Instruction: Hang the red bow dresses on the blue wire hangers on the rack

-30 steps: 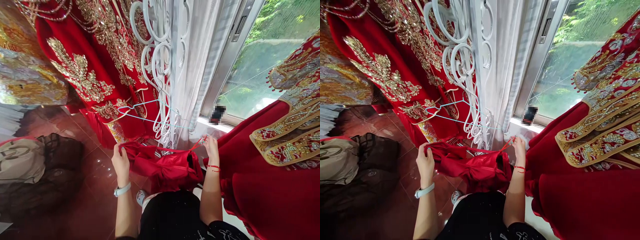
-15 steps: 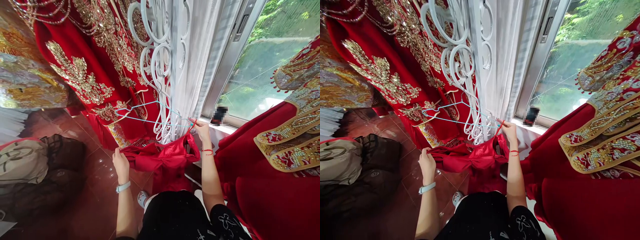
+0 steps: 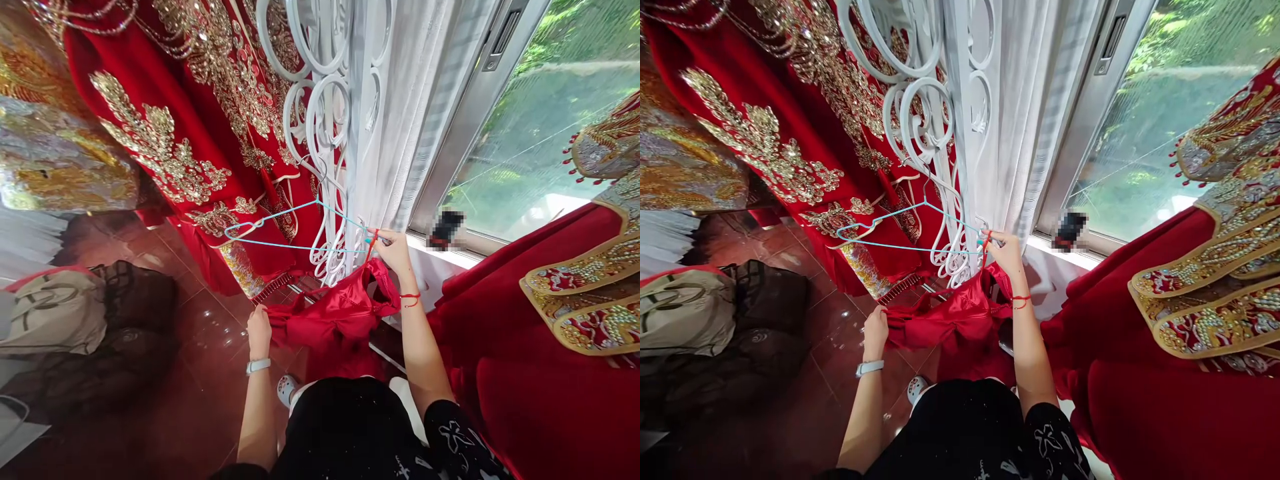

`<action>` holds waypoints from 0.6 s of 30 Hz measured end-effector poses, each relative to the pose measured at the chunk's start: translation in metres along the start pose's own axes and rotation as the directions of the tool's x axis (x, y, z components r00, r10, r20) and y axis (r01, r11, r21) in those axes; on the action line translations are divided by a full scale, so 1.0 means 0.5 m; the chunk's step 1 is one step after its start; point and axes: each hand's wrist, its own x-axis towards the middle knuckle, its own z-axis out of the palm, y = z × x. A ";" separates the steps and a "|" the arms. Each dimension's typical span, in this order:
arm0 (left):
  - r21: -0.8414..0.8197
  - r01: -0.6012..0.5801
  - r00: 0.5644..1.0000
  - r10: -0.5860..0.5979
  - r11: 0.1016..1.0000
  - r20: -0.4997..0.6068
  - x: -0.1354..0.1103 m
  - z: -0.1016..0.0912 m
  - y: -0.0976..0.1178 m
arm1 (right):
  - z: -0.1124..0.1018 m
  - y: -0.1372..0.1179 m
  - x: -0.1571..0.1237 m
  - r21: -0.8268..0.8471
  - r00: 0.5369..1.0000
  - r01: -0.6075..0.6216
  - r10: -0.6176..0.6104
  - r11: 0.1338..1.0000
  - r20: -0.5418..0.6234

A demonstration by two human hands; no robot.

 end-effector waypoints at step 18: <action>-0.564 0.279 0.957 -0.271 0.777 0.100 0.037 -0.003 0.006 | -0.041 -0.049 -0.017 -0.233 0.987 0.055 -0.087 0.971 -0.132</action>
